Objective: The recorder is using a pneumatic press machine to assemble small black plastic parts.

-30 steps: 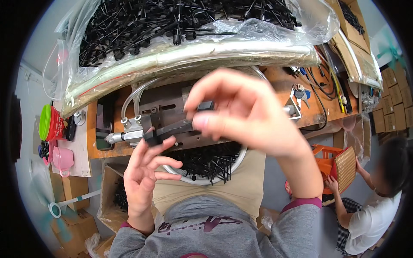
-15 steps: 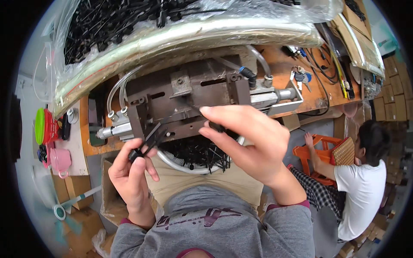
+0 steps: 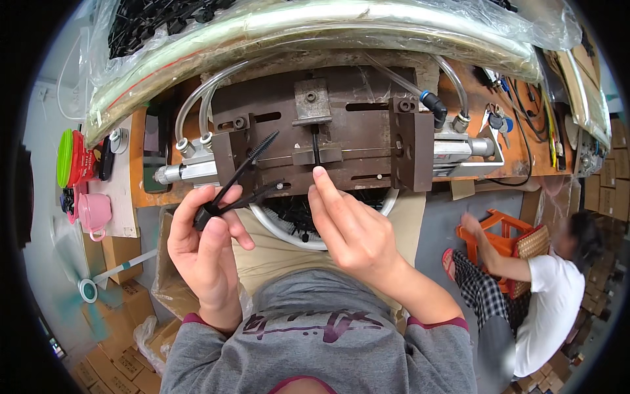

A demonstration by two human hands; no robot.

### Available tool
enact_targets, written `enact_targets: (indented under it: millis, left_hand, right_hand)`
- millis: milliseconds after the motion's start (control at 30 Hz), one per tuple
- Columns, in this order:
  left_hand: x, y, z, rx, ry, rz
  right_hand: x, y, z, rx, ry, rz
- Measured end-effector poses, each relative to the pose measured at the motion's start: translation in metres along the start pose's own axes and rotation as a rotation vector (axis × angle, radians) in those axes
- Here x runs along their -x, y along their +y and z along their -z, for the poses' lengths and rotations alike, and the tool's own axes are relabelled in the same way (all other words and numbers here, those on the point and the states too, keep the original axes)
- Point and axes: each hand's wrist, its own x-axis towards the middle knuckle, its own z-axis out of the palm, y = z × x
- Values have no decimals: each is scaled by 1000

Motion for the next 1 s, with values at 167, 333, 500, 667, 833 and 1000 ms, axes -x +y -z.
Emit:
enact_targets:
  millis: [167, 333, 500, 667, 833, 1000]
  left_hand:
    - [-5, -4, 2, 155, -76, -82]
    - [-7, -3, -3, 97, -75, -96]
    - [-8, -6, -4, -237, -115, -298]
    - [-5, -8, -16, -602, -215, -521]
    - [-2, -8, -26, -578, -422, -404]
    - [-1, 0, -20, -554, -496, -289]
  right_hand:
    - [-10, -2, 4, 21, -23, -37]
    - [-14, -6, 14, 69, -115, -68]
    - [-20, -7, 21, 75, -170, -74]
    - [-25, -17, 39, -400, 47, -213]
    - [-25, -15, 48, -551, 89, -305]
    - [-17, -3, 54, -543, 54, -292]
